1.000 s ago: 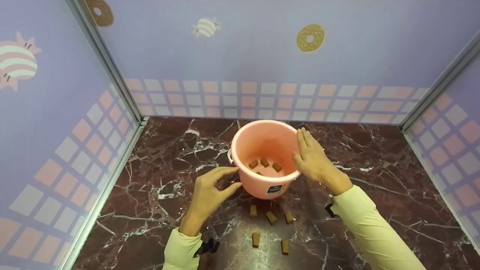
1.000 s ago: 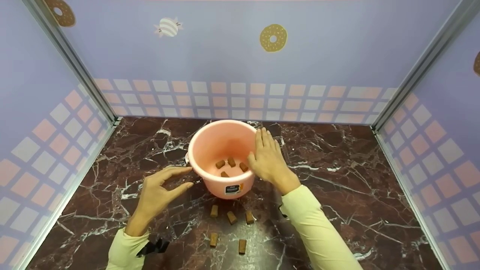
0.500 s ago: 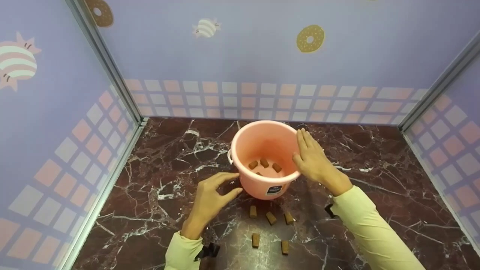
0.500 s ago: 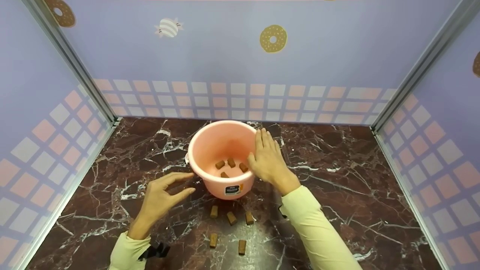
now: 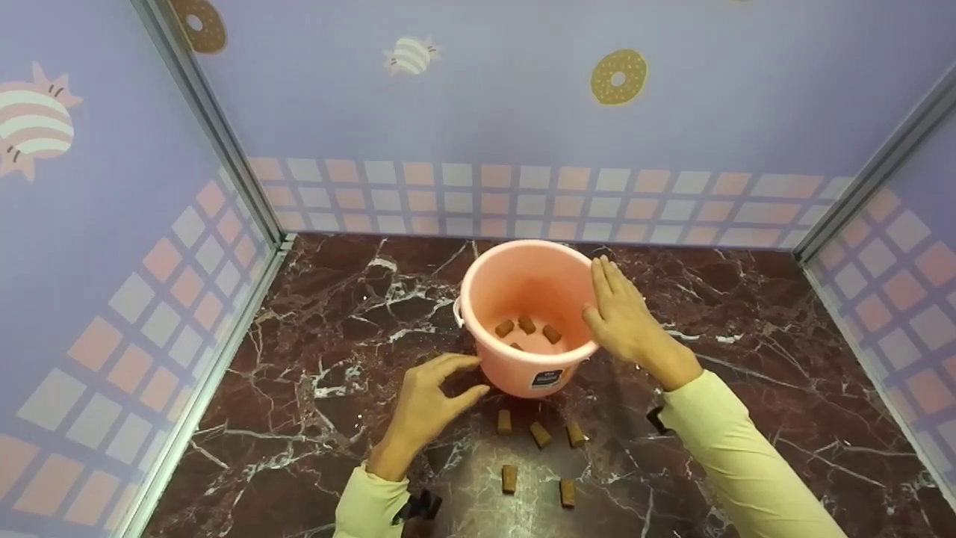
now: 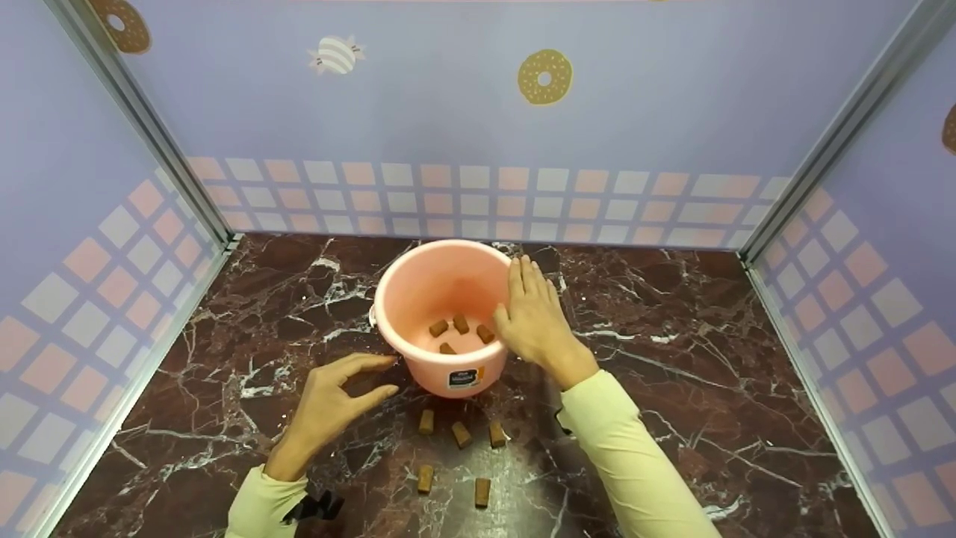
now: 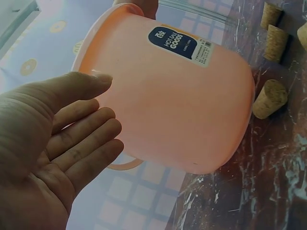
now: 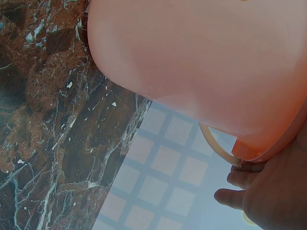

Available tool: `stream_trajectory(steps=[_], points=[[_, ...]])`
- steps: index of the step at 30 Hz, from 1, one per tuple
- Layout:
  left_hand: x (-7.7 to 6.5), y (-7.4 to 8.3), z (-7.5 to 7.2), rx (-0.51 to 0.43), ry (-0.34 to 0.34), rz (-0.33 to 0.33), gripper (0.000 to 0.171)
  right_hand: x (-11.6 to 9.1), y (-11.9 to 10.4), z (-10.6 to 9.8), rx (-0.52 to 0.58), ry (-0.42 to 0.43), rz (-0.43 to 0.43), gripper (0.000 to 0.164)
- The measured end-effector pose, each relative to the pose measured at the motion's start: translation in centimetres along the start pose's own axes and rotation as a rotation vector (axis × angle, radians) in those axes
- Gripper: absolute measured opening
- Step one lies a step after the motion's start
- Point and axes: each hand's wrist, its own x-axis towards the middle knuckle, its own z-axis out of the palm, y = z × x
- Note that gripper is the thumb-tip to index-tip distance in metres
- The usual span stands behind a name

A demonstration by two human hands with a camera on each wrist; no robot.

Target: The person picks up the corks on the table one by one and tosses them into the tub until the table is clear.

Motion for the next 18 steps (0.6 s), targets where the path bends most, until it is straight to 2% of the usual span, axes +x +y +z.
stream_trajectory(steps=[7, 18], points=[[-0.21, -0.18, 0.31, -0.002, -0.014, -0.017, 0.035, -0.08, 0.0, 0.01, -0.002, 0.005, -0.008, 0.074], [-0.51, -0.29, 0.73, -0.006, -0.073, -0.084, 0.036, -0.17, -0.05, 0.05, 0.004, 0.027, -0.018, 0.073]])
